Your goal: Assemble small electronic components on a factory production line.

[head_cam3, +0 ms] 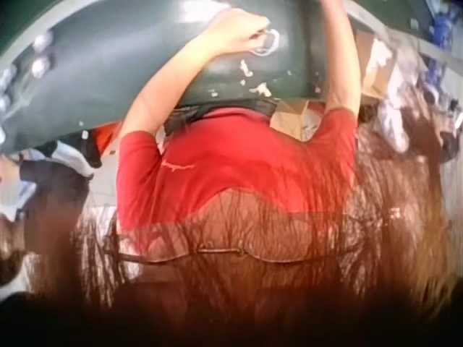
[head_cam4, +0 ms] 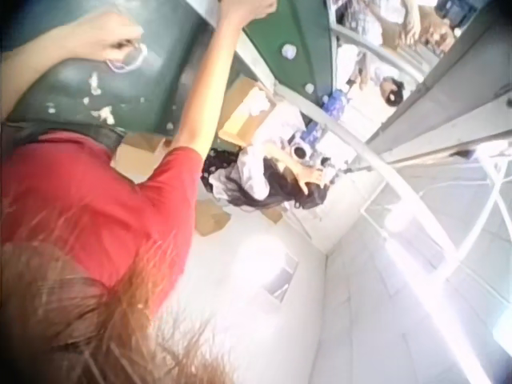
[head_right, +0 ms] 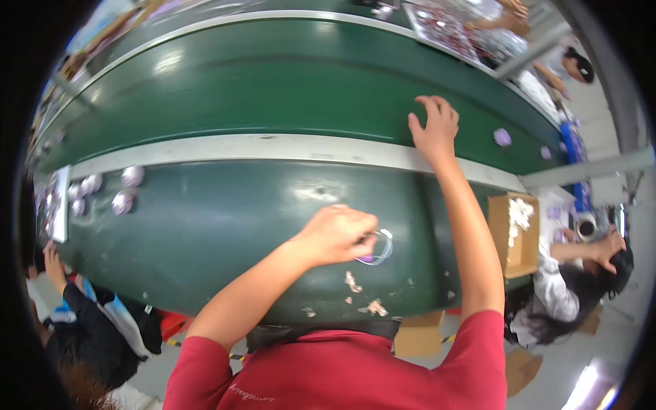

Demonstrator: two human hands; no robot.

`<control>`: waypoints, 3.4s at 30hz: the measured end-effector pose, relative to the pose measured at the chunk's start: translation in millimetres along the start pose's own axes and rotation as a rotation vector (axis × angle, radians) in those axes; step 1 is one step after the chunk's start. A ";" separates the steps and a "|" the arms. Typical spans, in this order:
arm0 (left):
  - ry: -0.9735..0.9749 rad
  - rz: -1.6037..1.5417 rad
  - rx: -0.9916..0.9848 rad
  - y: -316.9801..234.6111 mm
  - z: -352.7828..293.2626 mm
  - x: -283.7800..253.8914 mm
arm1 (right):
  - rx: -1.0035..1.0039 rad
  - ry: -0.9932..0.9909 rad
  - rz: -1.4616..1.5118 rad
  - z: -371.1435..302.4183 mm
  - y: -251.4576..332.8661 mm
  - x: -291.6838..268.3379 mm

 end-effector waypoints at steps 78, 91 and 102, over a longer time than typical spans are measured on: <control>-0.349 0.300 -0.178 6.5 -3.5 -4.4 | 0.124 0.004 0.709 -160.3 101.4 -42.2; -0.324 0.331 -0.120 5.5 -4.7 -3.1 | 0.156 -0.009 0.763 -163.3 101.1 -43.6; -0.303 0.295 -0.146 6.0 -3.2 -7.1 | 0.164 -0.004 0.797 -163.7 97.7 -37.9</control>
Point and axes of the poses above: each hand's wrist, its own z-axis towards the middle knuckle, its own x-axis out of the palm, y = z × x, the point moved 3 cm from there along z, towards the middle knuckle, and after that the axes turned 2 degrees about y, right-handed, at the moved point
